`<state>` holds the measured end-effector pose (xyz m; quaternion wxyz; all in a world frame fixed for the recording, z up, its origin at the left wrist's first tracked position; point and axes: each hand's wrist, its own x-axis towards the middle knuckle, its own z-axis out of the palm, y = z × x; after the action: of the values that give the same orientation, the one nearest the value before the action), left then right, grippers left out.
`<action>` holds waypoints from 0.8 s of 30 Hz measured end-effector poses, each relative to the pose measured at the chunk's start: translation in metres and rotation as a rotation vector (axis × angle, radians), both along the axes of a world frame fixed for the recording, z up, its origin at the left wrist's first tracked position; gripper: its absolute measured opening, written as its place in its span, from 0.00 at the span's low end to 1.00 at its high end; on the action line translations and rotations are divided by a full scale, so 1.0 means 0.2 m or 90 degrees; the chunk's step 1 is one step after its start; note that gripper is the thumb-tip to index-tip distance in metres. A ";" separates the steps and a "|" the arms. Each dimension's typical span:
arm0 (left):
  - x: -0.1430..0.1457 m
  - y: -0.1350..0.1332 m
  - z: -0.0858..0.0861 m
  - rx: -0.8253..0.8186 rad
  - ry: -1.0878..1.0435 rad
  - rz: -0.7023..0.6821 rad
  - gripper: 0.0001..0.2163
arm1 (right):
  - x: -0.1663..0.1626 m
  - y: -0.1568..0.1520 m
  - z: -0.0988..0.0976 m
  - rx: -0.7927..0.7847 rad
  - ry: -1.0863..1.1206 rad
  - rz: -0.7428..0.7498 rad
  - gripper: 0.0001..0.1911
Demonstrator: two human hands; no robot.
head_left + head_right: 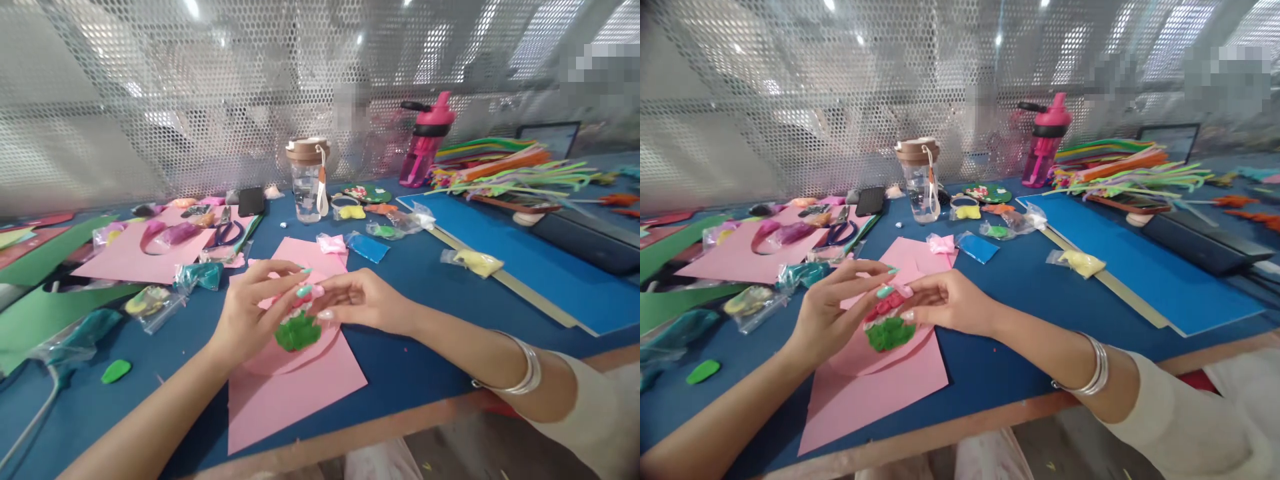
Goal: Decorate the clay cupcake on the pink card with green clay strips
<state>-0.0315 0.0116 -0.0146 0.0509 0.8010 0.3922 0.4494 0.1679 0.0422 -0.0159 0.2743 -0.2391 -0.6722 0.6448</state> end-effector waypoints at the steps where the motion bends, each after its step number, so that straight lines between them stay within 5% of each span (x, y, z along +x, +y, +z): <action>1: 0.01 0.00 0.00 -0.009 0.009 -0.023 0.09 | 0.00 -0.01 0.00 0.028 -0.008 0.012 0.16; 7: 0.06 -0.03 0.02 -0.119 0.042 -0.099 0.06 | -0.01 -0.04 0.01 0.073 -0.106 -0.033 0.08; 15: 0.01 0.00 0.01 -0.080 -0.012 0.065 0.06 | -0.02 -0.03 0.00 -0.021 -0.050 -0.049 0.14; 21: 0.05 -0.02 0.00 -0.058 0.027 -0.045 0.10 | -0.01 -0.04 0.02 0.034 -0.043 0.021 0.09; 24: 0.08 -0.03 -0.01 -0.024 0.027 -0.099 0.08 | -0.02 -0.05 0.02 -0.024 -0.044 0.008 0.10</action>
<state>-0.0150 0.0046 -0.0163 0.0926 0.8373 0.3379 0.4198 0.1644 0.0314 -0.0113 0.2424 -0.2617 -0.6707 0.6503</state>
